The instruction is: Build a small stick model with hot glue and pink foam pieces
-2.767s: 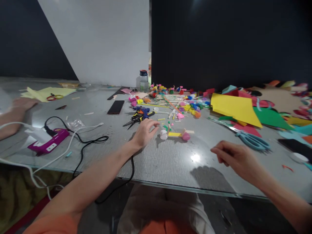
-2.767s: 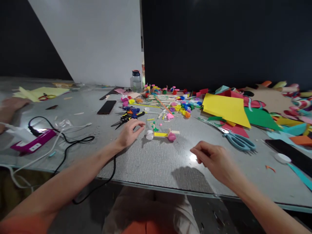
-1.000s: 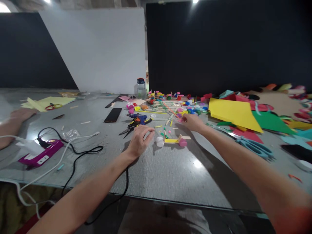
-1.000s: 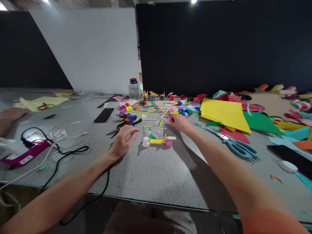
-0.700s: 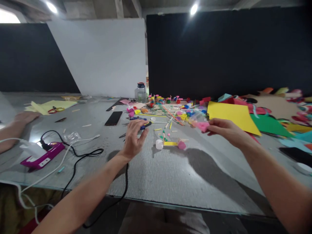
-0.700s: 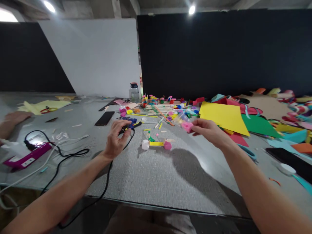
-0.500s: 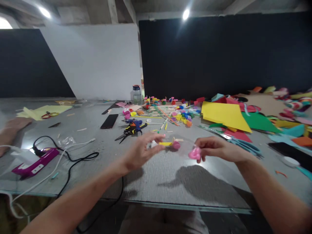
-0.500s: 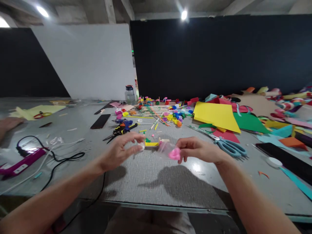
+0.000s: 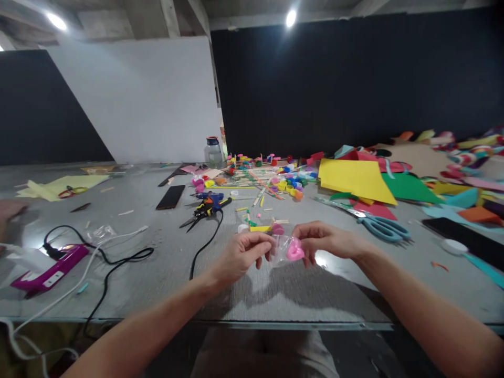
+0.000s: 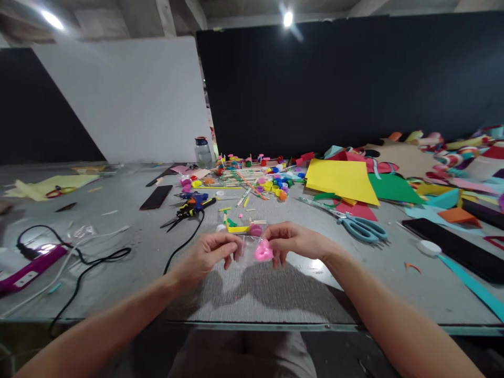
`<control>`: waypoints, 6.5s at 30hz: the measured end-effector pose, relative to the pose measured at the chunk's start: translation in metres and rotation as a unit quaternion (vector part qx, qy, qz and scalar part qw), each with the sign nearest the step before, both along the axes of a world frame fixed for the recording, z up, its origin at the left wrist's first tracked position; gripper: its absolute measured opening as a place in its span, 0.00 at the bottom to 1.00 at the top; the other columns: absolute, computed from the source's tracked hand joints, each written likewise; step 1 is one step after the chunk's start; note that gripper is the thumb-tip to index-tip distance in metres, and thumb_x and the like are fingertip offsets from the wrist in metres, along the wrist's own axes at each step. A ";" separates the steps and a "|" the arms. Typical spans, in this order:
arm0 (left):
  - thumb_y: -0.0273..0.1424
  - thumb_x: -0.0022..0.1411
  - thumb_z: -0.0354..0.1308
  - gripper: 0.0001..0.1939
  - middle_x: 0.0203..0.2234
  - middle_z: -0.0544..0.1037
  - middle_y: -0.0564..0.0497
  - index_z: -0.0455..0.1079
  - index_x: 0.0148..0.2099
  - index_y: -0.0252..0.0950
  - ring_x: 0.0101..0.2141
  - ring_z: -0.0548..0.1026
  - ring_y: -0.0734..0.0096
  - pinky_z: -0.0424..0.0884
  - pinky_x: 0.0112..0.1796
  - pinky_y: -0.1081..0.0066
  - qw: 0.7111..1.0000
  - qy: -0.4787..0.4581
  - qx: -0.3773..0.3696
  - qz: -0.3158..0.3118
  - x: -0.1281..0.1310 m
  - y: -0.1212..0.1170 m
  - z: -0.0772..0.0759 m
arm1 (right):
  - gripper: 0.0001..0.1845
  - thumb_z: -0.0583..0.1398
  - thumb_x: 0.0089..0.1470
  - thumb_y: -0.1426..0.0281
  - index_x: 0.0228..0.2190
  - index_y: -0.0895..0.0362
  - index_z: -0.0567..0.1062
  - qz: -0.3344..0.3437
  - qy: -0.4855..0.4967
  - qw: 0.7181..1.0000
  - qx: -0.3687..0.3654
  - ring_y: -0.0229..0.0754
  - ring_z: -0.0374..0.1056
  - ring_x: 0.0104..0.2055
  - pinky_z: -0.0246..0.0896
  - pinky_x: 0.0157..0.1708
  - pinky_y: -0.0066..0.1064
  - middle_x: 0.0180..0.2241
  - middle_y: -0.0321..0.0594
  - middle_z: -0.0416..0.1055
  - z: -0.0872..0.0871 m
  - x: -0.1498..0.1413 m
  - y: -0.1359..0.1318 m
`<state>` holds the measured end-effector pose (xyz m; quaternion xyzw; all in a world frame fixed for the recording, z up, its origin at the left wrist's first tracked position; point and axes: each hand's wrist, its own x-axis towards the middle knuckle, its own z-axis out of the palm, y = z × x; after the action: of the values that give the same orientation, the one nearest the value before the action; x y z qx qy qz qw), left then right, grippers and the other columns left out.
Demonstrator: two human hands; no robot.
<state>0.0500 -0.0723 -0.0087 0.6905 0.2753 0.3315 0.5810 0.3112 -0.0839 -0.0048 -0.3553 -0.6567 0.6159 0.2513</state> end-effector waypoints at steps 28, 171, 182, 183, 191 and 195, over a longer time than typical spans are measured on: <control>0.34 0.55 0.66 0.14 0.24 0.73 0.55 0.63 0.36 0.35 0.23 0.72 0.76 0.70 0.17 0.79 0.995 -0.027 -0.098 -0.020 -0.002 -0.003 -0.028 | 0.17 0.67 0.56 0.56 0.34 0.58 0.74 0.004 -0.039 0.999 -0.013 0.33 0.70 0.25 0.68 0.23 0.23 0.28 0.34 0.72 -0.009 -0.009 -0.007; 0.34 0.59 0.68 0.07 0.42 0.78 0.47 0.81 0.39 0.37 0.46 0.75 0.63 0.67 0.54 0.61 0.969 -0.013 0.186 0.161 0.005 0.004 -0.035 | 0.16 0.55 0.66 0.53 0.35 0.52 0.68 -0.336 0.009 0.906 0.258 0.35 0.60 0.15 0.54 0.16 0.27 0.18 0.28 0.63 -0.037 -0.069 -0.025; 0.32 0.63 0.66 0.14 0.46 0.77 0.47 0.80 0.51 0.40 0.49 0.75 0.63 0.67 0.55 0.63 0.967 -0.028 0.202 0.151 -0.002 0.000 -0.028 | 0.19 0.65 0.56 0.53 0.38 0.56 0.71 -0.240 0.093 0.960 0.105 0.36 0.67 0.18 0.62 0.21 0.28 0.19 0.31 0.71 -0.025 -0.060 -0.019; 0.33 0.62 0.67 0.15 0.46 0.77 0.47 0.79 0.51 0.41 0.49 0.75 0.63 0.67 0.55 0.63 0.966 -0.032 0.208 0.149 -0.002 0.000 -0.029 | 0.19 0.65 0.56 0.52 0.35 0.56 0.71 -0.242 0.093 0.961 0.099 0.35 0.67 0.17 0.62 0.21 0.28 0.19 0.31 0.71 -0.025 -0.059 -0.018; 0.36 0.62 0.66 0.15 0.47 0.76 0.46 0.79 0.51 0.41 0.50 0.73 0.62 0.68 0.55 0.59 0.966 -0.027 0.229 0.118 -0.001 0.000 -0.033 | 0.20 0.64 0.58 0.53 0.26 0.55 0.69 -0.241 0.088 0.955 0.149 0.33 0.62 0.16 0.56 0.21 0.26 0.15 0.30 0.68 -0.024 -0.059 -0.022; 0.36 0.62 0.67 0.15 0.49 0.75 0.45 0.79 0.51 0.42 0.52 0.72 0.61 0.66 0.58 0.57 0.968 -0.034 0.230 0.094 0.000 0.002 -0.037 | 0.23 0.63 0.59 0.52 0.23 0.54 0.65 -0.208 0.067 0.964 0.149 0.32 0.59 0.16 0.54 0.19 0.26 0.15 0.28 0.65 -0.024 -0.057 -0.021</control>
<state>0.0501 -0.0698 -0.0460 0.7651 0.2356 0.4624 0.3813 0.2539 -0.1048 -0.0285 -0.4008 -0.6343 0.4678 0.4672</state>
